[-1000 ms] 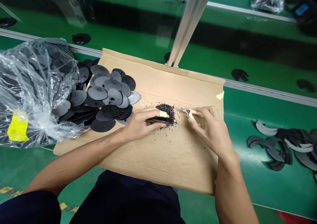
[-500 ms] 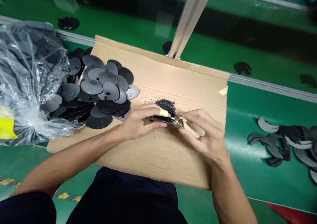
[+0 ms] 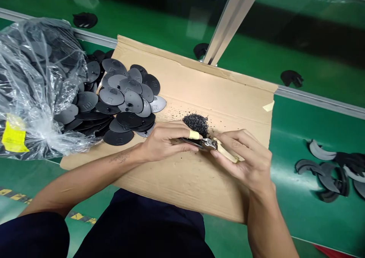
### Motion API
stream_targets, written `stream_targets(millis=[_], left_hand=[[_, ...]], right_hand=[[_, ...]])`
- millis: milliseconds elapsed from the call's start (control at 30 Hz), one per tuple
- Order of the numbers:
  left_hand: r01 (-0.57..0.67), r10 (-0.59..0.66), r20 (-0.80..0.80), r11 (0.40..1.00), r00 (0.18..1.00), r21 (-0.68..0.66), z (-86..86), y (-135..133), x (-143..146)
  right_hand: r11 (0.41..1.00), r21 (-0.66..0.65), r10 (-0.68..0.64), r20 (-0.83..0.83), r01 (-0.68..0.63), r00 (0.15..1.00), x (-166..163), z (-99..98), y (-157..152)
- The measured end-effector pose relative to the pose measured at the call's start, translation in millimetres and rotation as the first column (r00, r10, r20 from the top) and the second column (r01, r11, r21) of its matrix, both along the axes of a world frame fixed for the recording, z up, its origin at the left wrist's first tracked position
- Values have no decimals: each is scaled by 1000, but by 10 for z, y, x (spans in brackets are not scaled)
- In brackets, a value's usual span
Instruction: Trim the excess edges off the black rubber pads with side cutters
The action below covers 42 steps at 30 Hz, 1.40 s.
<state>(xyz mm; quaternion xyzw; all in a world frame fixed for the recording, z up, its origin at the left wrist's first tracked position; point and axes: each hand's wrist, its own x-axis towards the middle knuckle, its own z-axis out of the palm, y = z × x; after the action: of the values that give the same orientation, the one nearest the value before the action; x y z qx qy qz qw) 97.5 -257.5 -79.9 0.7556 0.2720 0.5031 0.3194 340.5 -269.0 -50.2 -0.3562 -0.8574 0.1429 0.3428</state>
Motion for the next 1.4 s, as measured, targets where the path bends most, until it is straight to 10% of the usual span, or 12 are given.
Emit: stream_targets(millis=[467, 1067, 1400], left_hand=[[35, -35, 50, 999, 998, 0, -27, -28, 19], [-65, 66, -26, 998, 998, 23, 15, -55, 39], [-71, 99, 130, 977, 987, -202, -23, -119, 64]], right_hand=[[999, 51, -22, 102, 17, 995, 6, 83, -44], [966, -228, -116, 38, 122, 992, -8, 17, -41], [890, -413, -218, -14, 193, 976, -31, 41, -71]])
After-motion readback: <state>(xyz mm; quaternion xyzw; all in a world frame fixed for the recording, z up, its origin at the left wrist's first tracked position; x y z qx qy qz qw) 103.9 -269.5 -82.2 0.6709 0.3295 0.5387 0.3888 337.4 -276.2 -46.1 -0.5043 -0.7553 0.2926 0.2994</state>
